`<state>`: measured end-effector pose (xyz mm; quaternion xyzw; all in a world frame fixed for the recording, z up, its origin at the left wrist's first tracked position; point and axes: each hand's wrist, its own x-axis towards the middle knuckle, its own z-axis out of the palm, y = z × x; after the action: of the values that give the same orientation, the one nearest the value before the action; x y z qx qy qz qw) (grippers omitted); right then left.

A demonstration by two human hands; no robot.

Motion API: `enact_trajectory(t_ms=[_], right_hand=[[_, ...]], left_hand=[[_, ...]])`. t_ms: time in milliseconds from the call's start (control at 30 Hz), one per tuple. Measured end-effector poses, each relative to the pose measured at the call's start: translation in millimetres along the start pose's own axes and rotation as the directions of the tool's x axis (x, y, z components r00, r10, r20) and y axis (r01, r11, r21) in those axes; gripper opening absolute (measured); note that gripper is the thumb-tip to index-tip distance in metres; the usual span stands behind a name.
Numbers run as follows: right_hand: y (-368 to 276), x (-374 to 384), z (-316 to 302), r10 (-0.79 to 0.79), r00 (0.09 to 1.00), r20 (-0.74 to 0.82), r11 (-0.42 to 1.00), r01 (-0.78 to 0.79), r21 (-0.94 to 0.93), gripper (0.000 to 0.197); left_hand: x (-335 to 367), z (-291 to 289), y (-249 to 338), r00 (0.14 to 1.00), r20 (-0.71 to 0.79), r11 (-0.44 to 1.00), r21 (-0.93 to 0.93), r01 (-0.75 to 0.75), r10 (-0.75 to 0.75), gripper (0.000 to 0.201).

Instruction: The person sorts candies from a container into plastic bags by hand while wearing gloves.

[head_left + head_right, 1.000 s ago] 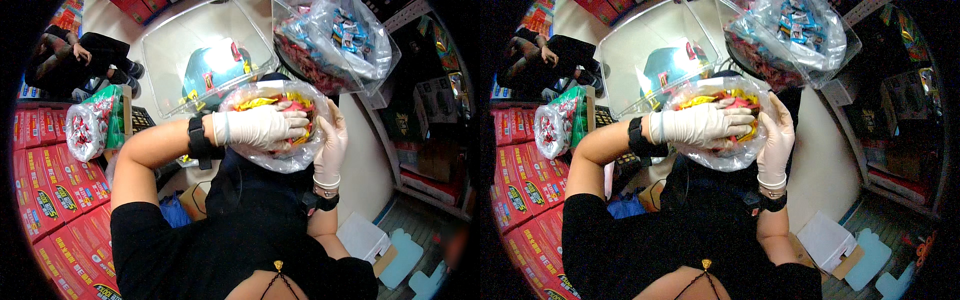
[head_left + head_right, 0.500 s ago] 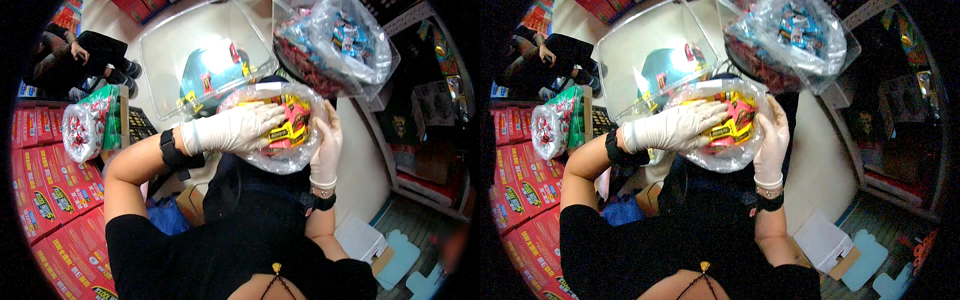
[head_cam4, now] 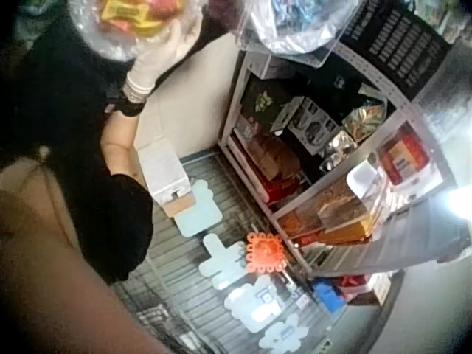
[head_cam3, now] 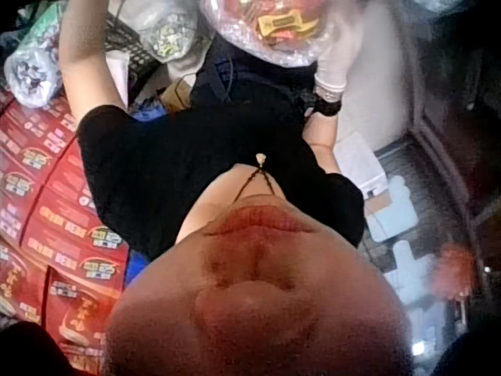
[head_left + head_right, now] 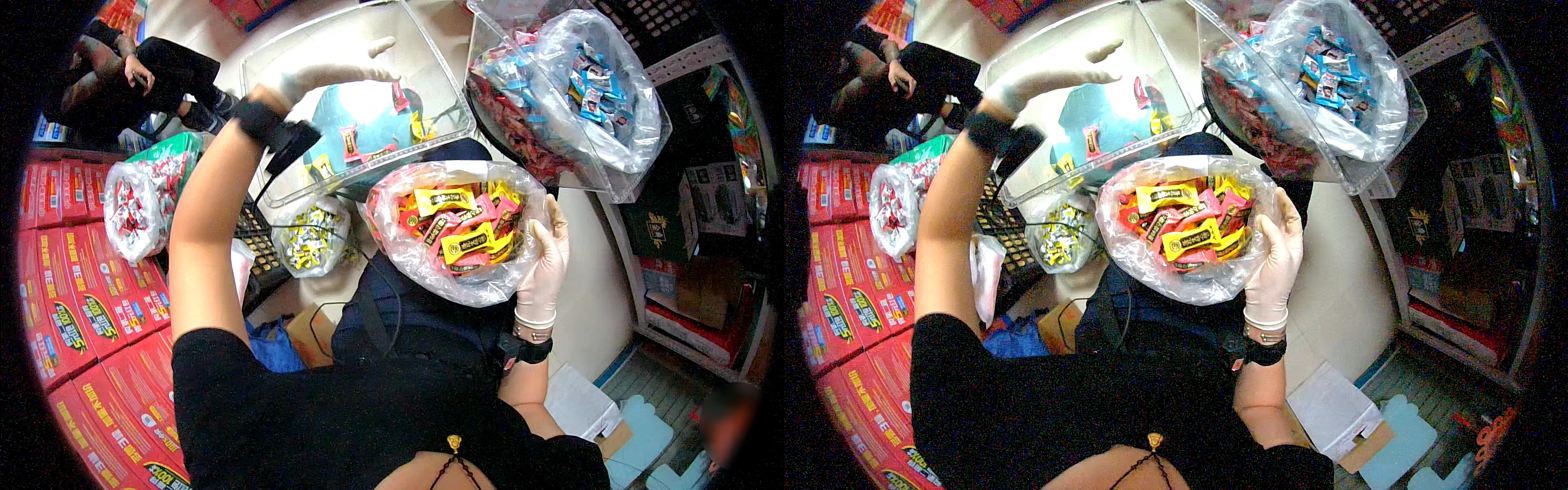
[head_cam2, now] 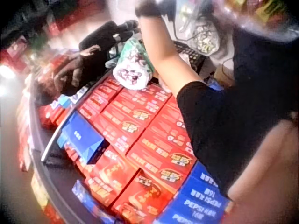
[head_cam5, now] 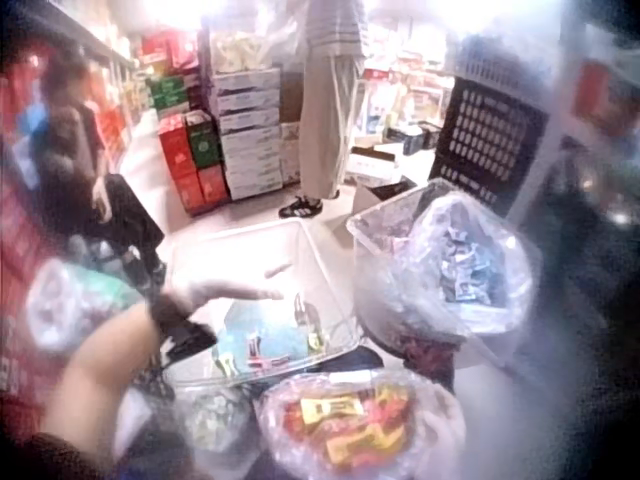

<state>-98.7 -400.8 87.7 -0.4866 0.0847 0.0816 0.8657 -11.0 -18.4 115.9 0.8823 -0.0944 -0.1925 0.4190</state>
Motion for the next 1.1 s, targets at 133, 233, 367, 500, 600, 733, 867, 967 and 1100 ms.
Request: enact_trajectory(t_ms=[133,233,367,500,600,733,867,967,1100], right_hand=[[2,4,-7,0.002,1.000,-0.008,0.999,-0.003,-0.050,0.042],[1,3,-2,0.027,0.999,-0.027,0.999,-0.028,-0.045,0.043],[3,4,-4,0.035,0.998,-0.058,0.997,-0.039,-0.072,0.044],[3,7,0,0.065,0.997,-0.050,0.995,-0.069,-0.070,0.042],[4,7,7,0.060,0.998,-0.031,0.998,-0.061,-0.035,0.042],[3,6,9,0.061,0.998,-0.035,0.997,-0.062,-0.034,0.043],[5,7,5,0.058,0.998,-0.026,0.997,-0.059,-0.052,0.043],[4,7,7,0.051,0.998,-0.027,0.996,-0.053,-0.066,0.043],[7,8,5,0.045,0.998,-0.032,0.995,-0.047,-0.085,0.042]], left_hand=[[51,28,-40,0.957,0.089,0.933,0.264,0.245,-0.276,0.112],[83,70,-82,0.963,-0.020,0.906,0.333,0.261,-0.270,0.104],[88,115,-95,0.964,-0.216,0.979,0.098,0.178,-0.153,0.097],[74,113,-73,0.988,-0.083,0.991,-0.050,0.126,-0.130,0.089],[59,110,-55,0.985,0.116,0.959,-0.238,0.151,-0.127,0.089],[64,112,-63,0.934,0.260,0.925,-0.226,0.304,-0.243,0.090],[60,108,-43,0.817,0.503,0.732,-0.437,0.522,-0.282,0.052],[59,107,-40,0.821,0.526,0.767,-0.425,0.481,-0.223,0.049],[64,110,-41,0.806,0.511,0.783,-0.353,0.513,-0.298,0.051]])
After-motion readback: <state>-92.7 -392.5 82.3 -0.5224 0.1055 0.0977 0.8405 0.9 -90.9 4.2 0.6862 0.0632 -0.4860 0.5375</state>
